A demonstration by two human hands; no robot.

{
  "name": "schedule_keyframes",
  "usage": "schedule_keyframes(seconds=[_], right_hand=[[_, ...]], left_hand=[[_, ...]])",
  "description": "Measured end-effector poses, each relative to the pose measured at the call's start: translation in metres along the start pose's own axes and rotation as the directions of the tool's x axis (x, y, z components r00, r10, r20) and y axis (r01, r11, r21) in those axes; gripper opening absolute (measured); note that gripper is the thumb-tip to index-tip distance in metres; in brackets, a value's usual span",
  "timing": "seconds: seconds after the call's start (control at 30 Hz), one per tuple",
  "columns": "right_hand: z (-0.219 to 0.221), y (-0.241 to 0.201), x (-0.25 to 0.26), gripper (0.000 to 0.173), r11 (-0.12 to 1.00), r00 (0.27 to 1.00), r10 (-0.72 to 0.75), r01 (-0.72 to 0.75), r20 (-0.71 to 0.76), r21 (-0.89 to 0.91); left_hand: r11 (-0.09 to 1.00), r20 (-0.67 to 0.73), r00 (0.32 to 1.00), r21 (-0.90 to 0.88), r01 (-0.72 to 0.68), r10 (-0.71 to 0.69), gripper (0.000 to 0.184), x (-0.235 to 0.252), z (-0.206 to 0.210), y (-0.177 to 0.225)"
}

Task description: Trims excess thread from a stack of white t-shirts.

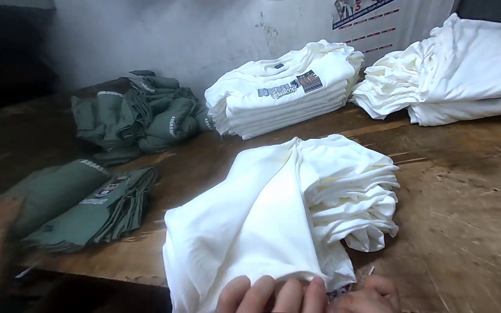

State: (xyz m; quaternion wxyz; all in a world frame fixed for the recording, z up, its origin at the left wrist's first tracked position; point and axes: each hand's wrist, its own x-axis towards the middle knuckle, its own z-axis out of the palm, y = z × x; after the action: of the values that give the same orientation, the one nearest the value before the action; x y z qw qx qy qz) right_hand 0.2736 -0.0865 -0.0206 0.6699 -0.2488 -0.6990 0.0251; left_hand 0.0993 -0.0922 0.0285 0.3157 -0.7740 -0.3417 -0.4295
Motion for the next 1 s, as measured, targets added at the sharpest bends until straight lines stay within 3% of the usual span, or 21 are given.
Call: schedule_keyframes(seconds=[0.13,0.2,0.27,0.3,0.33,0.4,0.43,0.47,0.53,0.63,0.73,0.9,1.0], right_hand=[[-0.004,0.004,-0.003,0.005,1.000,1.000,0.018,-0.018,0.013,-0.004],[-0.006,0.010,-0.002,0.007,0.996,0.995,0.070,-0.066,0.073,-0.058],[-0.009,0.016,0.001,0.012,0.987,0.978,0.142,-0.128,0.153,-0.097],[-0.013,0.019,0.002,0.017,0.980,0.966,0.179,-0.157,0.187,-0.126],[-0.017,0.020,0.004,0.025,0.972,0.956,0.208,-0.178,0.205,-0.154],[-0.022,0.018,0.005,0.038,0.961,0.950,0.260,-0.236,0.174,-0.146],[-0.020,0.016,0.006,0.037,0.957,0.947,0.282,-0.265,0.152,-0.121],[-0.015,0.015,0.008,0.035,0.953,0.943,0.300,-0.289,0.142,-0.090],[-0.003,0.015,0.012,0.039,0.955,0.940,0.298,-0.295,0.166,-0.044],[0.002,0.020,0.011,0.011,0.978,0.972,0.209,-0.207,0.106,-0.031],[-0.012,0.024,0.006,0.005,0.973,0.971,0.231,-0.230,0.057,-0.023],[-0.002,0.013,0.008,0.040,0.974,0.979,0.188,-0.174,0.082,-0.147],[0.021,0.011,0.018,0.012,0.980,0.982,0.187,-0.188,-0.020,-0.070]], left_hand=[[0.985,0.032,0.988,-0.081,0.151,-0.149,0.013,0.002,-0.002,-0.006],[0.947,0.201,0.945,-0.144,0.289,-0.258,0.023,0.010,-0.010,-0.016],[0.914,0.305,0.906,-0.189,0.360,-0.294,0.014,0.014,-0.027,-0.042],[0.887,0.240,0.896,-0.189,0.420,-0.373,0.011,0.013,-0.041,-0.055],[0.861,0.062,0.877,-0.172,0.479,-0.476,0.011,0.014,-0.052,-0.066],[0.793,-0.233,0.758,-0.171,0.585,-0.609,0.016,0.023,-0.065,-0.075],[0.800,-0.254,0.759,-0.146,0.583,-0.599,0.019,0.026,-0.066,-0.071],[0.828,-0.193,0.805,-0.117,0.549,-0.561,0.019,0.026,-0.063,-0.058],[0.851,0.071,0.874,-0.202,0.484,-0.480,0.019,0.020,-0.046,-0.024],[0.871,0.348,0.888,-0.280,0.404,-0.301,0.026,0.003,-0.015,-0.009],[0.893,0.377,0.889,-0.255,0.370,-0.260,0.008,-0.016,-0.007,-0.024],[0.763,0.320,0.888,-0.462,0.452,-0.332,0.012,-0.012,-0.017,-0.032],[0.710,0.320,0.874,-0.511,0.484,-0.366,0.014,-0.001,-0.017,-0.036]])
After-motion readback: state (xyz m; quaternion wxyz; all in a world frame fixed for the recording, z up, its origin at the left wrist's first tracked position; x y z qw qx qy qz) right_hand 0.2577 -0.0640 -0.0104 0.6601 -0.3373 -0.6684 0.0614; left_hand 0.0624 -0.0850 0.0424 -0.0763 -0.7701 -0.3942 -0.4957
